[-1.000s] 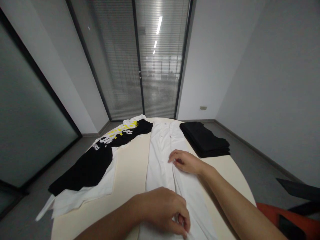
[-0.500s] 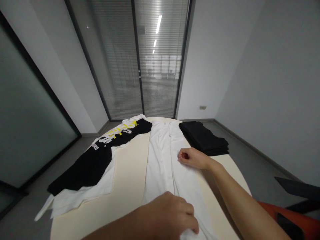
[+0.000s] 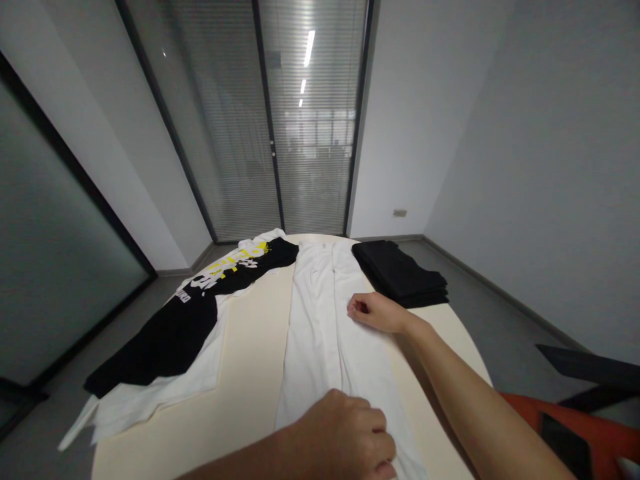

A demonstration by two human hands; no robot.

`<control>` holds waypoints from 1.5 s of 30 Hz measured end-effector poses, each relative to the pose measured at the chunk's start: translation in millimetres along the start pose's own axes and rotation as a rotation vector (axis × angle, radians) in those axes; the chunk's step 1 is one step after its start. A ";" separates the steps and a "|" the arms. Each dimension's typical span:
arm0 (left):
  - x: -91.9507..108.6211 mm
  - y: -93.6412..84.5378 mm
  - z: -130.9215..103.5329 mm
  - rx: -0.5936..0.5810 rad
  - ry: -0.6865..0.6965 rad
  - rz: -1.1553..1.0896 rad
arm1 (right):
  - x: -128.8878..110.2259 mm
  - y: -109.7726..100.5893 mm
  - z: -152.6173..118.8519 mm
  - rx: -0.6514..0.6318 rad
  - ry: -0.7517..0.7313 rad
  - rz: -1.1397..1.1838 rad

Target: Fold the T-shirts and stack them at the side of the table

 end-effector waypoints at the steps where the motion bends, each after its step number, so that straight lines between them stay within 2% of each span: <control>1: 0.6 -0.3 -0.8 0.000 0.010 0.006 | 0.8 0.1 0.2 -0.002 -0.001 0.007; 5: 3.3 -6.2 -6.8 -0.005 0.074 -0.026 | 5.8 -0.3 1.2 -0.006 0.002 0.041; 11: -4.6 -17.3 -12.5 -0.055 0.014 -0.048 | 12.4 -2.5 2.4 0.000 0.006 0.085; 14: -2.0 -21.4 -10.2 -0.004 0.025 -0.058 | 12.7 -2.6 2.7 0.004 0.011 0.080; 20: 7.3 -10.4 -6.8 -0.012 0.114 -0.048 | 11.6 -3.0 2.4 0.015 -0.002 0.065; 31: 13.8 -11.5 0.9 0.027 0.105 0.110 | 14.3 -2.4 4.3 0.026 0.019 0.065; 38: 19.4 -12.9 10.6 0.072 0.126 0.168 | 10.8 -10.3 2.4 0.083 0.005 0.067; 45: 20.9 -5.3 11.4 0.126 0.110 0.191 | 10.7 -7.4 4.0 0.082 -0.002 0.053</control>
Point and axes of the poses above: each hand's wrist, its own z-axis towards the middle knuckle, its own y-axis out of the palm, x = y × z, the point moved 10 cm from there along z, towards the middle knuckle, and after that the axes turned 15 degrees about y, right-handed, at the moved point
